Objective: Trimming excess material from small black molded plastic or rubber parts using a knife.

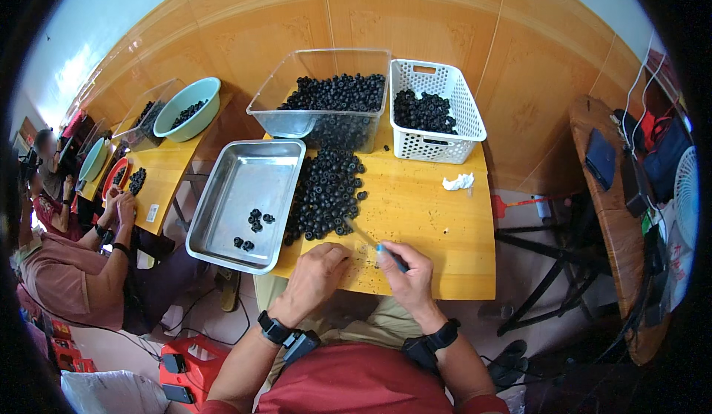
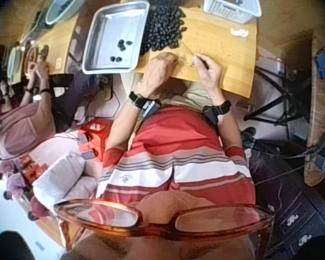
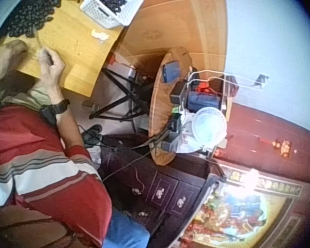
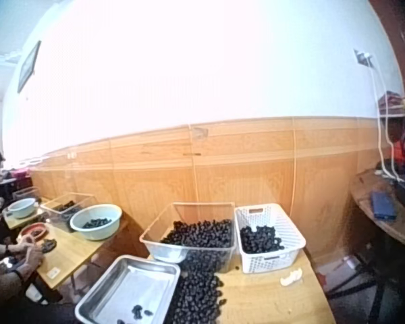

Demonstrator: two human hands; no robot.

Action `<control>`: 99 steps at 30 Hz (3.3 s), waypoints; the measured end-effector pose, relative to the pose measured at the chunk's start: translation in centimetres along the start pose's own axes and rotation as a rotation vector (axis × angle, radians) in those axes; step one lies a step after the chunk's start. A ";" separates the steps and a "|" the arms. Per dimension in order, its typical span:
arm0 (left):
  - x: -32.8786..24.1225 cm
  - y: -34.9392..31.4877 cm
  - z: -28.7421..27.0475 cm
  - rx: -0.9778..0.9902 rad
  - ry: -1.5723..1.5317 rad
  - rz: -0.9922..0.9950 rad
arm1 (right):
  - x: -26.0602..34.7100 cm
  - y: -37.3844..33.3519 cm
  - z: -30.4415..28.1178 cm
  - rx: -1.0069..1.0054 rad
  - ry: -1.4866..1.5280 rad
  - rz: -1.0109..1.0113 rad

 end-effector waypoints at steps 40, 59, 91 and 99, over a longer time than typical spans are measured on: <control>1.2 -1.7 3.8 -0.076 -1.933 -0.558 | 1.7 -0.1 1.0 0.171 -0.043 -0.224; 0.2 -2.6 3.1 -0.046 -1.924 -0.565 | 0.2 0.3 0.5 0.137 0.036 0.011; 5.8 -5.2 -10.4 -0.405 0.169 -0.264 | -0.4 1.1 0.4 0.106 0.058 0.154; 7.7 -5.9 -12.0 -0.462 0.295 -0.287 | 0.4 0.8 0.4 0.079 -0.005 0.137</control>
Point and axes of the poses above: each hand's wrist, its own y-axis towards the middle knuckle, its own z-axis out of the palm, x = y × z, the point moved 5 cm from there along y, towards the middle knuckle, and after that the axes turned 7 degrees about y, right-handed, at the moved point
